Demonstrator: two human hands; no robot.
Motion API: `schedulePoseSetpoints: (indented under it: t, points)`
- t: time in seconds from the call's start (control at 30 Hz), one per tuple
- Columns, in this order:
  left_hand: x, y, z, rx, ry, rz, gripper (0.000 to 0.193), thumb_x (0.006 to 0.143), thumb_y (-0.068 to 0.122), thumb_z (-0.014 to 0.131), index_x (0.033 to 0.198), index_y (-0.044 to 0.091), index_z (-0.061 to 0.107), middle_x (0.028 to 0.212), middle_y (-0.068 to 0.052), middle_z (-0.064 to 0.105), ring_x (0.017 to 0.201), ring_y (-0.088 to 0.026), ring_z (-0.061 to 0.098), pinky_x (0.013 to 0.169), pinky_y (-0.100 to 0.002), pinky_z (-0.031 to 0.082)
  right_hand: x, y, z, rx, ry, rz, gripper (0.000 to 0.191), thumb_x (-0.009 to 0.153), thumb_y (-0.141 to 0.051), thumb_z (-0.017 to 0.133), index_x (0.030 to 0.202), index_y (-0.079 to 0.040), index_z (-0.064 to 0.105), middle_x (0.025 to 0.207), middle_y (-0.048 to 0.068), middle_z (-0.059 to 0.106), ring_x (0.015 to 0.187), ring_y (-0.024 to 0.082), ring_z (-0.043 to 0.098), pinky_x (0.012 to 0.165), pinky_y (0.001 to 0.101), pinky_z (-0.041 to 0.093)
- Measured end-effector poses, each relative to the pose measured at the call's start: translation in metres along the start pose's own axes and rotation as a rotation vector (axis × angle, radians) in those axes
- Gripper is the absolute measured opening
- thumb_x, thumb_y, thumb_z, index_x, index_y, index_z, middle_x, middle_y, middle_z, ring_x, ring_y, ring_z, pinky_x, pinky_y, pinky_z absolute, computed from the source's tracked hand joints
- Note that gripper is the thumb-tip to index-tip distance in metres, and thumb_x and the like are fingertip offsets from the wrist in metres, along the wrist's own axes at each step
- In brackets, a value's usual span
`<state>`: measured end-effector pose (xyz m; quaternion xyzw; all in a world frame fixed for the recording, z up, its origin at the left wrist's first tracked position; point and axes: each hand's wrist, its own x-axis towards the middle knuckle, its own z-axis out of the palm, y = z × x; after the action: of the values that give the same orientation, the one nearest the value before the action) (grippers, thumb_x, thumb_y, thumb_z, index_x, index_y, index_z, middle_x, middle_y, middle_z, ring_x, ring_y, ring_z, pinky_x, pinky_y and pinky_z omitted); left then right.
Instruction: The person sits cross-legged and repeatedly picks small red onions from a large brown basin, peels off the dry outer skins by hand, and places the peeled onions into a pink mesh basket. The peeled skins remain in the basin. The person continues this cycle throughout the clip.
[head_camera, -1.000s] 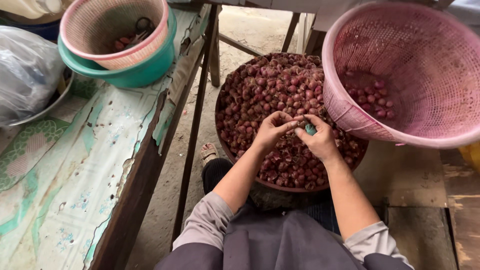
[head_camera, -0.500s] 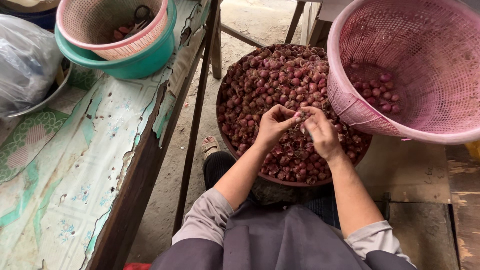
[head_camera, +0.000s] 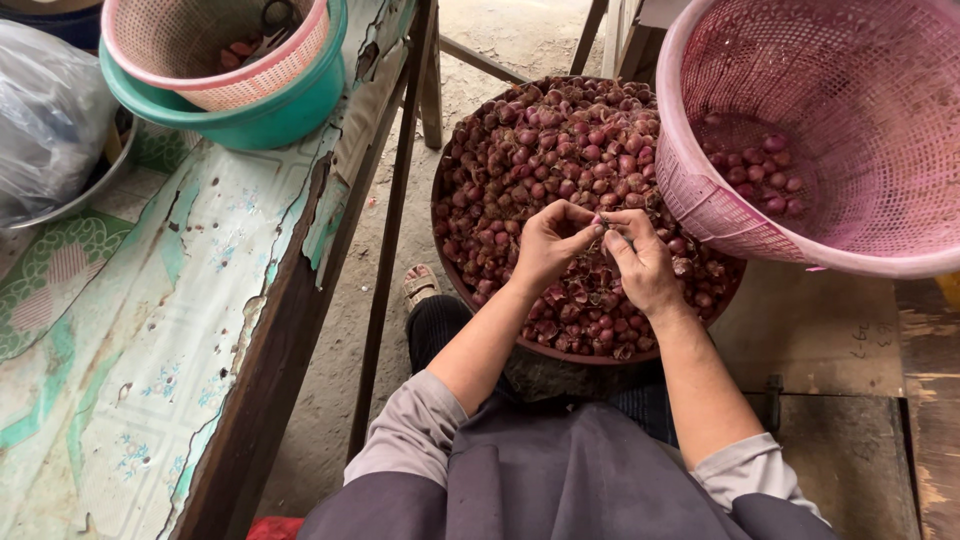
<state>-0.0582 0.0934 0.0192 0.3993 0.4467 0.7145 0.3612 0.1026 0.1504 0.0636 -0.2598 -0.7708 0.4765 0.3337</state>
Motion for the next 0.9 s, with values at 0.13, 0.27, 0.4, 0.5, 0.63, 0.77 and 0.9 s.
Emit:
schedulePoseSetpoints:
  t: [0.13, 0.27, 0.4, 0.5, 0.63, 0.77, 0.9]
  points:
    - [-0.006, 0.005, 0.004, -0.003, -0.047, -0.001, 0.019, 0.095, 0.009, 0.077, 0.110, 0.000, 0.070, 0.102, -0.004, 0.074, 0.092, -0.008, 0.069, 0.081, -0.023, 0.058, 0.005, 0.015, 0.000, 0.167, -0.003, 0.052, 0.014, 0.111, -0.016, 0.053, 0.120, -0.006, 0.057, 0.104, 0.001, 0.068, 0.093, 0.009, 0.061, 0.082, 0.0264, 0.051]
    - [-0.006, 0.006, 0.003, -0.035, -0.041, -0.069, 0.021, 0.098, 0.010, 0.072, 0.116, 0.000, 0.068, 0.105, -0.006, 0.074, 0.095, -0.009, 0.069, 0.082, -0.024, 0.058, 0.013, 0.016, -0.008, -0.010, 0.050, 0.321, 0.027, 0.111, -0.024, 0.054, 0.131, -0.007, 0.059, 0.104, 0.000, 0.067, 0.087, 0.010, 0.064, 0.075, 0.0292, 0.051]
    - [-0.004, -0.003, -0.007, -0.225, -0.009, -0.211, 0.015, 0.098, 0.010, 0.068, 0.111, 0.001, 0.067, 0.105, -0.007, 0.073, 0.098, -0.012, 0.071, 0.086, -0.027, 0.062, 0.011, 0.002, -0.011, -0.274, 0.020, 0.227, 0.048, 0.099, -0.020, 0.071, 0.145, -0.010, 0.060, 0.101, 0.007, 0.068, 0.084, 0.018, 0.064, 0.075, 0.0345, 0.057]
    - [-0.003, -0.016, -0.007, -0.175, -0.066, -0.030, 0.009, 0.101, 0.008, 0.069, 0.104, 0.001, 0.065, 0.109, -0.006, 0.074, 0.102, -0.010, 0.069, 0.091, -0.026, 0.058, 0.006, -0.010, -0.001, -0.292, 0.027, -0.056, 0.035, 0.095, -0.015, 0.075, 0.128, -0.004, 0.068, 0.103, 0.011, 0.074, 0.090, 0.021, 0.071, 0.076, 0.0363, 0.061]
    - [-0.003, -0.021, -0.007, 0.002, -0.010, -0.062, 0.009, 0.106, 0.008, 0.066, 0.101, 0.001, 0.063, 0.093, -0.006, 0.068, 0.082, -0.010, 0.061, 0.070, -0.024, 0.051, 0.005, -0.029, 0.007, -0.467, 0.053, -0.107, 0.021, 0.094, -0.018, 0.079, 0.103, 0.000, 0.073, 0.092, 0.011, 0.076, 0.078, 0.020, 0.073, 0.067, 0.0354, 0.058]
    - [0.011, -0.013, -0.025, 0.137, 0.097, -0.072, 0.015, 0.110, 0.011, 0.056, 0.099, 0.005, 0.064, 0.085, -0.005, 0.067, 0.074, -0.013, 0.061, 0.065, -0.026, 0.052, 0.010, -0.065, -0.010, -0.519, 0.088, -0.302, 0.014, 0.103, -0.019, 0.074, 0.102, -0.005, 0.073, 0.094, 0.011, 0.075, 0.082, 0.020, 0.074, 0.065, 0.0319, 0.062]
    - [0.018, -0.017, -0.037, 0.605, 0.069, 0.195, 0.008, 0.093, 0.002, 0.061, 0.100, 0.004, 0.061, 0.099, -0.007, 0.067, 0.091, -0.015, 0.070, 0.069, -0.031, 0.058, 0.021, -0.110, -0.060, -0.742, 0.499, -0.412, 0.038, 0.108, -0.024, 0.075, 0.126, 0.007, 0.062, 0.099, 0.015, 0.074, 0.082, 0.019, 0.070, 0.069, 0.0299, 0.062]
